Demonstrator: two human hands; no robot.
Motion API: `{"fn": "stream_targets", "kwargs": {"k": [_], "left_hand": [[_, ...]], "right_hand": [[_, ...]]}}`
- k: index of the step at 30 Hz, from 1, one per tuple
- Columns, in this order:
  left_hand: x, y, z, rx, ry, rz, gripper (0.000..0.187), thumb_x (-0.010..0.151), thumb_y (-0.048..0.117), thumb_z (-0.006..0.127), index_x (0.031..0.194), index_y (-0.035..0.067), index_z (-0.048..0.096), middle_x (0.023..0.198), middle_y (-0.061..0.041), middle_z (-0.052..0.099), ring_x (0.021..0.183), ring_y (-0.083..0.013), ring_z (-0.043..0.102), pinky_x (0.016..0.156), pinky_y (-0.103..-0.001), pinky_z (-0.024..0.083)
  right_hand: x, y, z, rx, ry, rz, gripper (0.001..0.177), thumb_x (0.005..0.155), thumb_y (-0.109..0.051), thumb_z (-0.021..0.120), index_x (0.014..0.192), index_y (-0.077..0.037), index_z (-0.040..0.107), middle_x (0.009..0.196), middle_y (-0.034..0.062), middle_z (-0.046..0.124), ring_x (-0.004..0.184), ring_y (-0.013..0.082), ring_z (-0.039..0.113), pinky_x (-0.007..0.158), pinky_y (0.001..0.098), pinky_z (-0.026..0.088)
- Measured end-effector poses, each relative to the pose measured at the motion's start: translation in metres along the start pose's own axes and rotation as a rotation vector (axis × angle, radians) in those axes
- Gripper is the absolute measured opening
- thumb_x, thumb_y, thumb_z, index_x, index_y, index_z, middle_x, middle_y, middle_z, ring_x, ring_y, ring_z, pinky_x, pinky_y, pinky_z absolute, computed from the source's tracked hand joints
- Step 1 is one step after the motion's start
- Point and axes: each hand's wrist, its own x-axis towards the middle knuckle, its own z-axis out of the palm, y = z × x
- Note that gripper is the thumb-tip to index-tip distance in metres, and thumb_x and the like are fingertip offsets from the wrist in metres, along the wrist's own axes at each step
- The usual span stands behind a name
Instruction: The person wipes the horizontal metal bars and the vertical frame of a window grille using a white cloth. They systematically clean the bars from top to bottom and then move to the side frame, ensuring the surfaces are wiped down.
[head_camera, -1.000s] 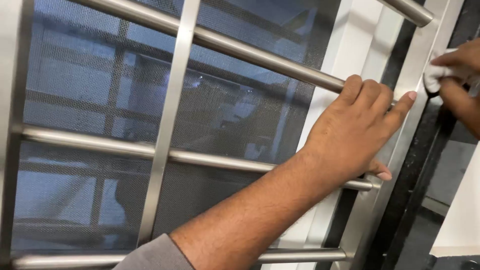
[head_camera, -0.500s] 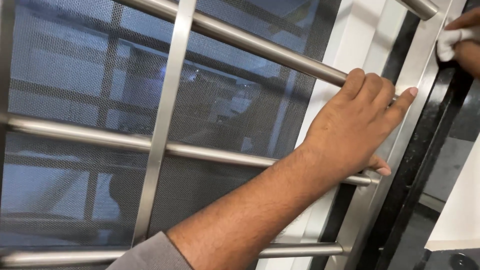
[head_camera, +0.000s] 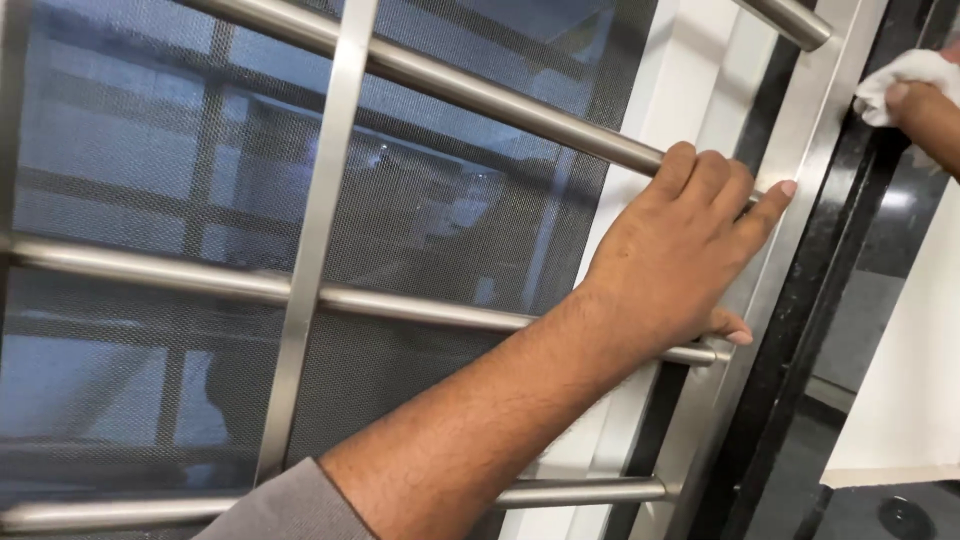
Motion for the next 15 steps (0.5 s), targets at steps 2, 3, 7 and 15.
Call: {"fn": "stream_targets", "kwargs": {"k": [2, 3, 7, 15], "left_hand": [[0.000, -0.003, -0.010, 0.001, -0.008, 0.006, 0.123, 0.062, 0.091, 0.061, 0.155, 0.012, 0.042, 0.122, -0.011, 0.057, 0.123, -0.0287, 0.049, 0.117, -0.046, 0.030], [-0.001, -0.004, -0.014, -0.002, -0.016, 0.010, 0.121, 0.063, 0.089, 0.062, 0.154, 0.012, 0.043, 0.120, -0.009, 0.057, 0.121, -0.0276, 0.049, 0.114, -0.045, 0.031], [-0.002, -0.006, -0.013, -0.040, 0.010, 0.008, 0.116, 0.064, 0.084, 0.066, 0.153, 0.013, 0.046, 0.122, -0.009, 0.057, 0.122, -0.0269, 0.049, 0.116, -0.045, 0.031], [-0.004, -0.003, -0.005, -0.027, 0.060, 0.013, 0.115, 0.065, 0.087, 0.062, 0.152, 0.014, 0.047, 0.124, -0.011, 0.057, 0.123, -0.0286, 0.050, 0.118, -0.047, 0.032]], "right_hand": [[0.012, 0.073, -0.025, 0.051, -0.008, 0.021, 0.033, 0.117, -0.026, 0.051, 0.111, 0.002, 0.068, 0.096, 0.0129, 0.072, 0.091, 0.0180, 0.069, 0.085, 0.0296, 0.053], [0.086, 0.129, -0.032, 0.076, -0.012, 0.033, 0.034, 0.118, -0.027, 0.050, 0.111, 0.002, 0.068, 0.095, 0.0125, 0.072, 0.091, 0.0176, 0.069, 0.085, 0.0293, 0.053], [-0.002, -0.162, 0.017, -0.041, 0.097, 0.214, 0.043, 0.111, -0.037, 0.048, 0.131, -0.004, 0.066, 0.096, 0.0112, 0.069, 0.072, 0.0250, 0.064, 0.063, 0.0375, 0.053], [-0.032, -0.236, 0.045, 0.033, 0.328, -0.405, 0.034, 0.116, -0.006, 0.035, 0.146, 0.006, 0.044, 0.135, 0.0165, 0.061, 0.133, 0.0246, 0.063, 0.118, 0.0348, 0.052]]}}
